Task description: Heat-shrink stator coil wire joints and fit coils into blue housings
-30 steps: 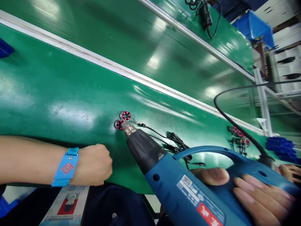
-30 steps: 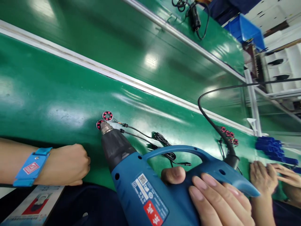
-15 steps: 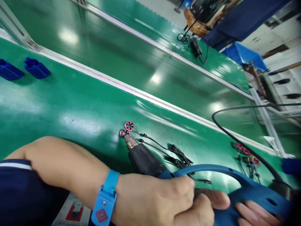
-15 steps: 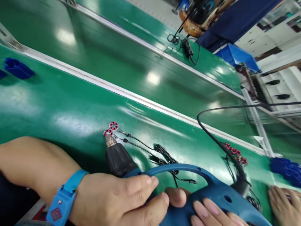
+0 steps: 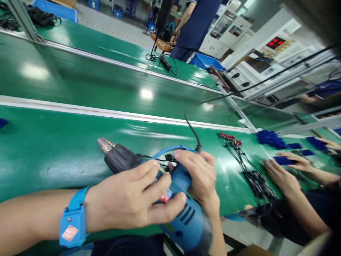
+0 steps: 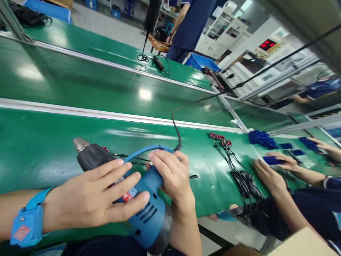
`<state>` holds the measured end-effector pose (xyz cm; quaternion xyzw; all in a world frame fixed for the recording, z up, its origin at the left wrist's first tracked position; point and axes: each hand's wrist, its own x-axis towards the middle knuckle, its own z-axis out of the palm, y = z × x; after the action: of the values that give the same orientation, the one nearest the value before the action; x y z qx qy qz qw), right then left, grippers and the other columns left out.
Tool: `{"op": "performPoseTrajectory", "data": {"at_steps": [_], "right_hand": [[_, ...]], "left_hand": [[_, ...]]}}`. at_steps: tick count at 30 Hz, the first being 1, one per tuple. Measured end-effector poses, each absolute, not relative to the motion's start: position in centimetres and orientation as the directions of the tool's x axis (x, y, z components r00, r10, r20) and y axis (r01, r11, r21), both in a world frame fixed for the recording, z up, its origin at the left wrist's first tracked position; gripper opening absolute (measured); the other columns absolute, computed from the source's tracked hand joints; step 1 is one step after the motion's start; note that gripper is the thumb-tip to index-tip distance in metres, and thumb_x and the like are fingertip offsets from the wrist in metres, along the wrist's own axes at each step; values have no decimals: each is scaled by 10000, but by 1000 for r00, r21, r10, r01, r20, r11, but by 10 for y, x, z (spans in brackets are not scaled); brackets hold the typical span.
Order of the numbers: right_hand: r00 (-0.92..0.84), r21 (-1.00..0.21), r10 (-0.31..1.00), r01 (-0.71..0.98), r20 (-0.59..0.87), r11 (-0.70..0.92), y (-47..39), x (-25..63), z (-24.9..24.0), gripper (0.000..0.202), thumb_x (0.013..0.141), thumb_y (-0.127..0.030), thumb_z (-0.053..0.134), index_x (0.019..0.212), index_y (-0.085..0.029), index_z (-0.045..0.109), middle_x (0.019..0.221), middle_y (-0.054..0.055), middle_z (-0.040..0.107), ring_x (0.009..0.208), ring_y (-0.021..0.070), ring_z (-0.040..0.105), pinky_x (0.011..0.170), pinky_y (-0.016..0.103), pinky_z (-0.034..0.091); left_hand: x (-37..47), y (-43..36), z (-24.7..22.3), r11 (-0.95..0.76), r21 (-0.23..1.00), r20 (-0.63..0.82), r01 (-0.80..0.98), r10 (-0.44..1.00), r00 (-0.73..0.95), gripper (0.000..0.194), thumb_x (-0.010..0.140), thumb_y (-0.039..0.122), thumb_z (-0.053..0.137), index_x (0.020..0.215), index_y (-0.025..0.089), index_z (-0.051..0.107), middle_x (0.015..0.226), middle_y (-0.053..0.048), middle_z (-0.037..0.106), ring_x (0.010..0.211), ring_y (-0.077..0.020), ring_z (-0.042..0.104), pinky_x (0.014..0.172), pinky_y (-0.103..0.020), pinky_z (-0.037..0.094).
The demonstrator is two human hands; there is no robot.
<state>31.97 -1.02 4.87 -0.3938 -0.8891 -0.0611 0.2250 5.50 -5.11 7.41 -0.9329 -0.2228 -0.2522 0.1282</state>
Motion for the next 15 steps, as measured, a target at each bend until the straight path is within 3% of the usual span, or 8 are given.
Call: {"op": "performPoseTrajectory", "data": {"at_steps": [2, 5, 7, 10, 15], "right_hand": [[-643, -70, 650, 688, 405, 723, 2, 318, 49, 343, 1017, -277, 485, 1355, -314, 522, 1093, 33, 700, 1001, 250, 663, 883, 457, 332], [-532, -21, 709, 793, 463, 608, 23, 320, 39, 278, 986, -251, 461, 1220, -263, 610, 1043, 47, 688, 970, 256, 629, 869, 449, 288], [-401, 5, 801, 895, 445, 446, 41, 323, 30, 358, 913, -192, 495, 1251, -249, 598, 1056, 67, 675, 993, 284, 598, 869, 451, 286], [-226, 15, 911, 972, 345, 235, 73, 328, 19, 548, 818, -131, 518, 1361, -207, 530, 1071, 115, 648, 1010, 331, 554, 887, 468, 304], [-167, 48, 963, 986, 213, 160, 112, 335, -2, 728, 821, -164, 557, 1523, -165, 367, 1161, 175, 587, 1082, 380, 505, 955, 529, 320]], "left_hand": [[52, -44, 76, -861, -141, 471, 490, 377, 798, 415, 1018, 221, 503, 1433, 229, 507, 1341, -89, 637, 1251, -273, 602, 1140, -476, 436], [43, -36, 83, -827, -102, 473, 553, 449, 758, 485, 1005, 177, 512, 1480, 251, 448, 1482, -85, 528, 1409, -312, 458, 1170, -517, 383], [30, -33, 84, -790, -30, 519, 613, 512, 685, 514, 988, 176, 561, 1477, 272, 435, 1490, -83, 517, 1424, -318, 438, 1174, -535, 357], [6, -28, 71, -712, 93, 546, 695, 621, 563, 423, 965, 234, 643, 1365, 239, 505, 1347, -105, 619, 1322, -307, 539, 1104, -509, 412], [-22, -28, 22, -638, 209, 427, 741, 741, 518, 151, 992, 321, 610, 1103, 222, 636, 1147, -81, 694, 1143, -289, 635, 951, -461, 473]]}}
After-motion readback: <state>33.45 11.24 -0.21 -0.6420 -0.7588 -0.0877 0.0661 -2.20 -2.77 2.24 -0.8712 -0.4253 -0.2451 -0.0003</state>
